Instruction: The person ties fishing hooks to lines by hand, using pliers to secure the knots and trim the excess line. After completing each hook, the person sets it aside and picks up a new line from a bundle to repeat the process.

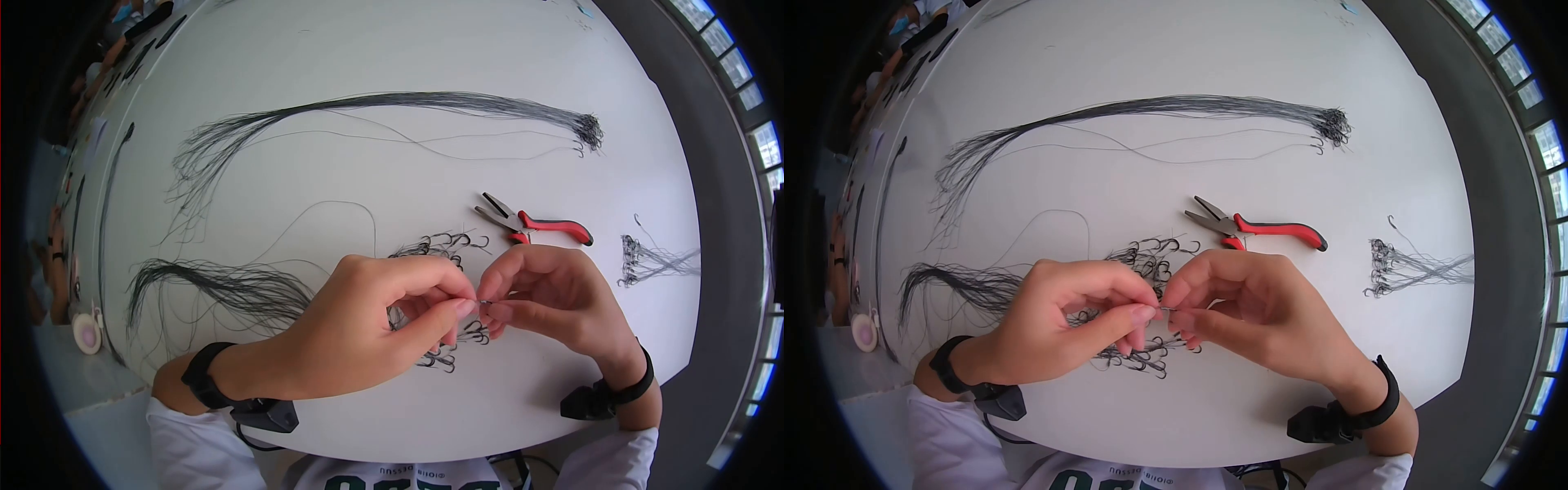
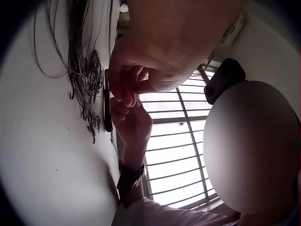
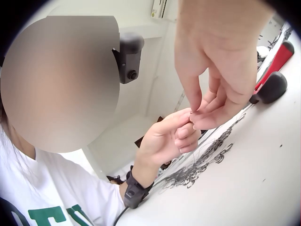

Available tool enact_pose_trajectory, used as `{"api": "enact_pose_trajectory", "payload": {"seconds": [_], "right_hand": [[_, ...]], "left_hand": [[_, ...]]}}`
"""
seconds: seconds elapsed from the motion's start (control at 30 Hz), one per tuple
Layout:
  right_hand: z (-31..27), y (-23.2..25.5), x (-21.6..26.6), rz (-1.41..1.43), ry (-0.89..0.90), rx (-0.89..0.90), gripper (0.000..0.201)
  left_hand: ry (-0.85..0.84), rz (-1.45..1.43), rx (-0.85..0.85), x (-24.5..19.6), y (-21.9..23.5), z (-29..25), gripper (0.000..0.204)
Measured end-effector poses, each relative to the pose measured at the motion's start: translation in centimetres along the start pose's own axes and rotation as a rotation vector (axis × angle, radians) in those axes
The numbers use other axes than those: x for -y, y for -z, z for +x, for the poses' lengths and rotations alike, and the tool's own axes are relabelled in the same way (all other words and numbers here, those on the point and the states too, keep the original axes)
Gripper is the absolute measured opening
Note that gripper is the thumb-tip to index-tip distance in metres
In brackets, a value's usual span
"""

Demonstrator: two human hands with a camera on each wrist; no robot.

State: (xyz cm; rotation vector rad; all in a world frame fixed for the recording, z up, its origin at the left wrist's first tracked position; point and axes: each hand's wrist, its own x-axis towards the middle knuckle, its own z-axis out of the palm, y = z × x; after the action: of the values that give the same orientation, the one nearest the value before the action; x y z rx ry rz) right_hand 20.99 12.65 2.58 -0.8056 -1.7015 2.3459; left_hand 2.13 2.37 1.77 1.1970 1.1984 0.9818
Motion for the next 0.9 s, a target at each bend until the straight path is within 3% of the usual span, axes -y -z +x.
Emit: {"api": "enact_pose_trajectory", "payload": {"seconds": [0.2, 0.23, 0.27, 0.3, 0.33, 0.37, 0.4, 0.47, 0.53, 0.6, 0.67, 0.73, 0.77, 0.8, 0.87, 0.9], "right_hand": [[-0.2, -0.3, -0.3, -0.057, 0.026, -0.058, 0.010], [-0.2, -0.6, -0.5, -0.252, 0.152, -0.159, 0.008], [-0.3, -0.7, -0.6, -0.447, 0.278, -0.260, 0.007], [-0.2, -0.6, -0.8, -0.447, 0.278, -0.260, 0.007], [-0.2, -0.5, -1.0, -0.704, 0.411, -0.319, 0.007], [-0.1, -0.5, -1.1, -0.961, 0.544, -0.374, 0.009], [-0.3, -0.8, -1.1, -0.961, 0.544, -0.372, 0.009], [-0.8, -1.8, -1.0, -1.162, 0.549, -0.298, 0.012], [-1.5, -2.4, -1.2, -1.213, 0.597, -0.070, 0.019], [-2.0, -3.3, -1.1, -1.083, 0.673, 0.103, 0.024], [-2.2, -3.9, -0.1, -1.004, 0.697, 0.167, 0.023], [-2.3, -4.2, 0.9, -0.788, 0.753, 0.034, 0.011], [-2.5, -3.8, 1.2, -0.659, 0.744, -0.054, 0.019], [-2.5, -3.6, 1.9, -0.612, 0.710, -0.205, 0.016], [-2.4, -2.1, 2.2, -0.839, 0.595, -0.401, 0.012], [-1.9, -1.7, 2.0, -0.955, 0.571, -0.456, 0.011]], "left_hand": [[-0.012, 0.075, -0.002, 0.0, 0.1, 0.0, 0.006], [-0.012, 0.075, -0.002, 0.0, 0.3, 0.0, 0.006], [-0.127, 0.158, 0.011, 0.1, 0.6, 0.0, 0.008], [-0.242, 0.240, 0.024, 0.1, 0.8, 0.1, 0.012], [-0.243, 0.240, 0.024, -0.1, 0.9, 0.2, 0.012], [-0.115, -0.152, 0.061, -0.5, 1.0, 0.1, 0.018], [0.016, -0.543, 0.095, -1.0, 1.1, 0.0, 0.024], [0.070, -0.562, 0.106, -1.5, 1.4, 0.1, 0.030], [-0.211, -0.704, -0.140, -1.3, 0.5, 0.7, 0.028], [-0.212, -0.679, -0.142, -1.0, 0.8, 0.9, 0.029], [-0.318, -0.135, -0.011, -0.2, 1.1, 1.1, 0.028], [-0.234, 0.009, 0.014, -0.5, 0.8, 0.3, 0.027], [-0.014, -0.077, 0.131, -1.0, 0.8, 0.0, 0.026], [0.206, -0.161, 0.248, -1.2, 0.8, -0.2, 0.027], [0.149, -0.214, 0.268, -1.4, 1.4, -0.4, 0.027], [0.203, -0.349, 0.357, -1.7, 2.3, -0.6, 0.026]]}}
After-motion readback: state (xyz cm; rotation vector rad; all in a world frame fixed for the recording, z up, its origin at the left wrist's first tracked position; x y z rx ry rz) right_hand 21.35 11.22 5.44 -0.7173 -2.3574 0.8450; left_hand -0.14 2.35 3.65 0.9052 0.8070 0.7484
